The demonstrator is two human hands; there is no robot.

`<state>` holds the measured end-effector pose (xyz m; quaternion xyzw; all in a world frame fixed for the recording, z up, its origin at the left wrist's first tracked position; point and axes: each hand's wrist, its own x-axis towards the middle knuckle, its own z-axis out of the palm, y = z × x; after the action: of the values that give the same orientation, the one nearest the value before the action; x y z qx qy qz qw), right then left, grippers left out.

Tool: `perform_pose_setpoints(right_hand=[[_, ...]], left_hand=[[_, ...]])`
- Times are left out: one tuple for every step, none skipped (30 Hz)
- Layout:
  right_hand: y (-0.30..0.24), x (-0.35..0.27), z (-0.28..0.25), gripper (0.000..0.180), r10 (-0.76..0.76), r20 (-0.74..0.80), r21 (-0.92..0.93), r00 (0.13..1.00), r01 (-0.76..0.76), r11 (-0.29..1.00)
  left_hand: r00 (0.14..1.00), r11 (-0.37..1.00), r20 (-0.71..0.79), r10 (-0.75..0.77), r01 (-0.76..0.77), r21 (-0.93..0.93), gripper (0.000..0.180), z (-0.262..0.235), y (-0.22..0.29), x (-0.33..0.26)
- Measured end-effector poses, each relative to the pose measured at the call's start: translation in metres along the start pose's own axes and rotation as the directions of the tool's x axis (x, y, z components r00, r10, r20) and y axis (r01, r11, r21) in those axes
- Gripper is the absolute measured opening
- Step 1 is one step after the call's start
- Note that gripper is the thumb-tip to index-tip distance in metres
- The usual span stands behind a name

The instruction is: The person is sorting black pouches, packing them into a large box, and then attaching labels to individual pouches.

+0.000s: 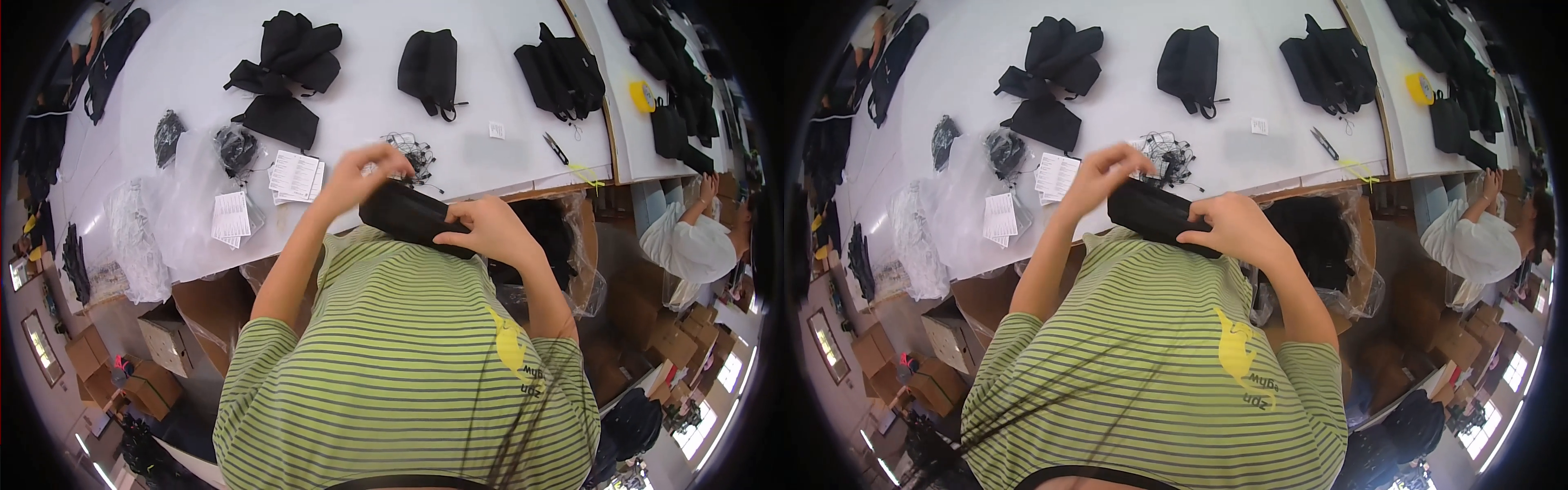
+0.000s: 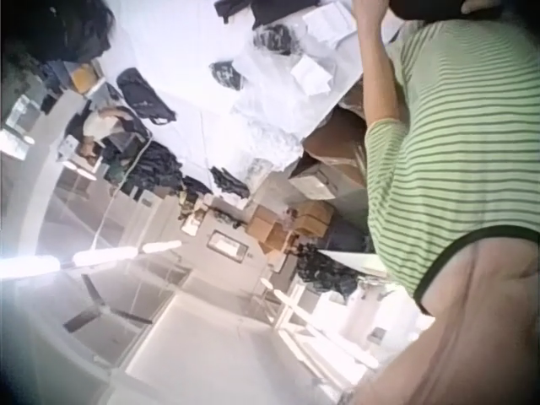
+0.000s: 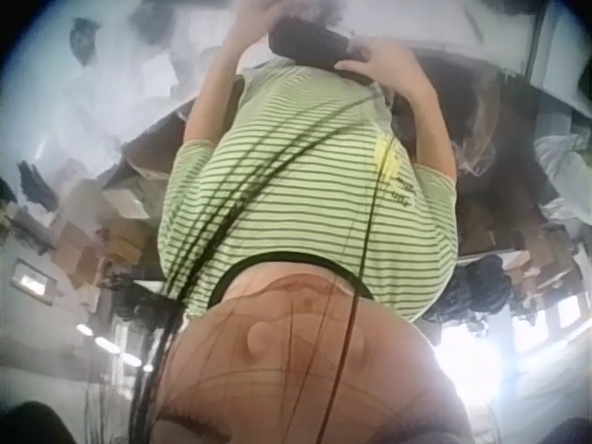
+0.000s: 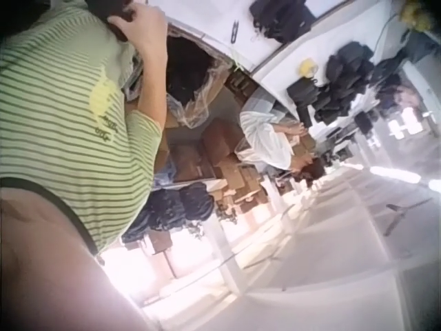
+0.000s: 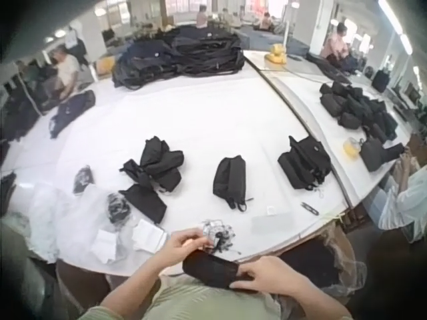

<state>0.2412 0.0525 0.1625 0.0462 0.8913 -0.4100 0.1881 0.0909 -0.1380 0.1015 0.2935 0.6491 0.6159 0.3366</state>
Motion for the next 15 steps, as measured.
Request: perform_pose_setpoints(right_hand=[[0.000, 0.001, 0.000, 0.038, -0.011, 0.004, -0.005, 1.000, 0.011, 1.000], [-0.001, 0.002, 0.000, 0.037, -0.011, 0.015, -0.040, 1.000, 0.012, 0.999], [-0.003, 0.002, 0.000, 0.037, -0.013, 0.028, -0.077, 1.000, 0.015, 0.997], [-0.007, 0.003, -0.002, 0.037, -0.032, 0.041, -0.090, 0.999, 0.036, 0.995], [-0.008, 0.001, -0.002, 0.035, -0.047, 0.040, -0.126, 0.998, 0.051, 0.991], [-0.008, 0.000, -0.003, 0.034, -0.061, 0.039, -0.161, 0.997, 0.067, 0.985], [-0.007, -0.002, -0.002, 0.034, -0.065, 0.038, -0.167, 0.997, 0.071, 0.983], [-0.003, -0.004, 0.002, 0.032, -0.131, -0.005, -0.155, 0.991, 0.128, 0.980], [0.000, -0.005, 0.005, 0.030, -0.195, -0.048, -0.145, 0.980, 0.186, 0.972], [0.002, -0.006, 0.007, 0.030, -0.196, -0.052, -0.148, 0.979, 0.187, 0.971], [0.003, -0.008, 0.008, 0.029, -0.226, -0.069, -0.193, 0.972, 0.209, 0.959], [0.004, -0.008, 0.009, 0.027, -0.257, -0.084, -0.238, 0.963, 0.231, 0.944], [0.003, -0.008, 0.008, 0.027, -0.263, -0.082, -0.239, 0.961, 0.237, 0.942], [0.003, -0.008, 0.007, 0.026, -0.306, -0.120, -0.306, 0.944, 0.258, 0.916], [0.003, -0.008, 0.007, 0.025, -0.349, -0.157, -0.373, 0.924, 0.272, 0.887]], left_hand=[[0.984, 0.980, -0.174, -0.023, 0.057, 0.191, 0.018, -0.017, -0.029, 0.014], [0.937, 0.921, -0.348, -0.014, 0.147, 0.360, 0.022, -0.032, -0.061, 0.023], [0.931, 0.922, -0.365, -0.008, 0.149, 0.359, 0.022, -0.039, -0.102, 0.024], [0.913, 0.829, -0.408, 0.000, 0.228, 0.511, 0.028, -0.044, -0.145, 0.023], [0.903, 0.706, -0.429, 0.012, 0.296, 0.644, 0.034, -0.042, -0.151, 0.026], [0.902, 0.707, -0.432, 0.017, 0.294, 0.643, 0.034, -0.039, -0.156, 0.026], [0.918, 0.643, -0.394, 0.047, 0.274, 0.715, 0.038, -0.032, -0.162, 0.025], [0.935, 0.571, -0.347, 0.073, 0.246, 0.783, 0.042, -0.027, -0.164, 0.026], [0.934, 0.612, -0.353, 0.059, 0.245, 0.752, 0.036, -0.026, -0.164, 0.027], [0.934, 0.612, -0.351, 0.065, 0.241, 0.753, 0.036, -0.027, -0.165, 0.029], [0.928, 0.645, -0.369, 0.059, 0.247, 0.724, 0.033, -0.029, -0.167, 0.028], [0.920, 0.676, -0.388, 0.053, 0.253, 0.692, 0.030, -0.032, -0.169, 0.027], [0.918, 0.675, -0.393, 0.056, 0.255, 0.692, 0.030, -0.037, -0.171, 0.026], [0.892, 0.777, -0.445, -0.075, 0.332, 0.535, 0.027, -0.041, -0.166, 0.027], [0.858, 0.842, -0.468, -0.212, 0.403, 0.359, 0.024, -0.045, -0.158, 0.027]])
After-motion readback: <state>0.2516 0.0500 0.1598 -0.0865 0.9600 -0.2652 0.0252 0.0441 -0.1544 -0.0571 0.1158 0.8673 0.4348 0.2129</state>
